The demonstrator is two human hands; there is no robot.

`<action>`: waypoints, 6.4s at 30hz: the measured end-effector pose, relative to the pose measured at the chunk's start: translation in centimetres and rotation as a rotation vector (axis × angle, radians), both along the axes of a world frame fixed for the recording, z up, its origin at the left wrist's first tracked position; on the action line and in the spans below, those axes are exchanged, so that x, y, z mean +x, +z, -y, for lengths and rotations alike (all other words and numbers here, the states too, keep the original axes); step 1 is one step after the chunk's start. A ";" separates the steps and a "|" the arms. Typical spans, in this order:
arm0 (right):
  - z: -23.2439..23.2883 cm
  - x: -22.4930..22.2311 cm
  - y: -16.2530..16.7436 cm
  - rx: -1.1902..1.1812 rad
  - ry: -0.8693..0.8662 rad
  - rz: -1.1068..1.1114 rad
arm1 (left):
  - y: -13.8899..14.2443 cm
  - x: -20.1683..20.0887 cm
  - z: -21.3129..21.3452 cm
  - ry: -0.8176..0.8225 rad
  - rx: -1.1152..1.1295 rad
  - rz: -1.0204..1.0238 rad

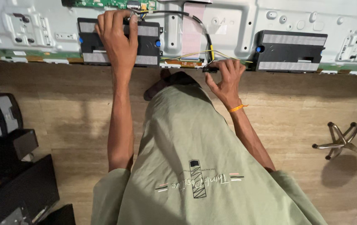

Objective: The person works on a television lying face-down, reconnecting a black cable connector to the mainboard area and routing the cable along the metal chassis. They press the connector into place, adjust nearby boards and ribbon cables, and reposition the cable across the panel.

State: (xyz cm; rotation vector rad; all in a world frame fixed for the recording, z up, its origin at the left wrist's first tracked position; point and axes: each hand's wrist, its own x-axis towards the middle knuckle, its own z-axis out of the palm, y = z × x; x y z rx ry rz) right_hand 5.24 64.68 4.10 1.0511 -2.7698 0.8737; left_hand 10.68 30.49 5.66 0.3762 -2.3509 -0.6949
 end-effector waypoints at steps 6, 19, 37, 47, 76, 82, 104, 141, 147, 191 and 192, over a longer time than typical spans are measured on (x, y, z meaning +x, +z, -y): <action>0.1 0.0 0.7 -0.023 0.037 -0.016 | 0.0 0.2 0.2 -0.013 0.025 0.012; -6.0 -5.6 3.4 -0.126 -0.201 -0.220 | -0.5 0.2 -0.1 -0.009 0.042 -0.014; -8.4 -10.6 -0.6 0.068 -0.403 -0.243 | -0.8 0.5 -0.1 0.020 0.034 0.010; -8.1 -10.8 -0.9 0.081 -0.426 -0.262 | -0.4 0.4 -0.2 0.037 0.116 -0.056; -7.6 -10.1 -0.5 0.040 -0.446 -0.251 | -0.9 0.1 -16.9 -0.558 0.226 0.266; -7.8 -10.1 -0.6 0.041 -0.448 -0.232 | -2.3 0.4 -17.7 -0.524 0.659 0.299; -8.1 -10.5 -1.2 0.055 -0.444 -0.266 | -4.1 0.0 -15.8 -0.672 1.575 0.270; -7.7 -10.4 -1.4 0.037 -0.432 -0.295 | -4.8 0.3 -16.1 -0.649 1.511 0.288; -8.1 -10.6 -1.8 0.034 -0.435 -0.297 | -4.7 0.2 -16.3 -0.652 1.493 0.295; -7.7 -10.1 -0.9 0.043 -0.459 -0.263 | -4.5 0.2 -16.1 -0.653 1.507 0.300; -7.7 -10.1 -0.9 0.043 -0.456 -0.263 | -4.5 0.2 -16.1 -0.656 1.514 0.298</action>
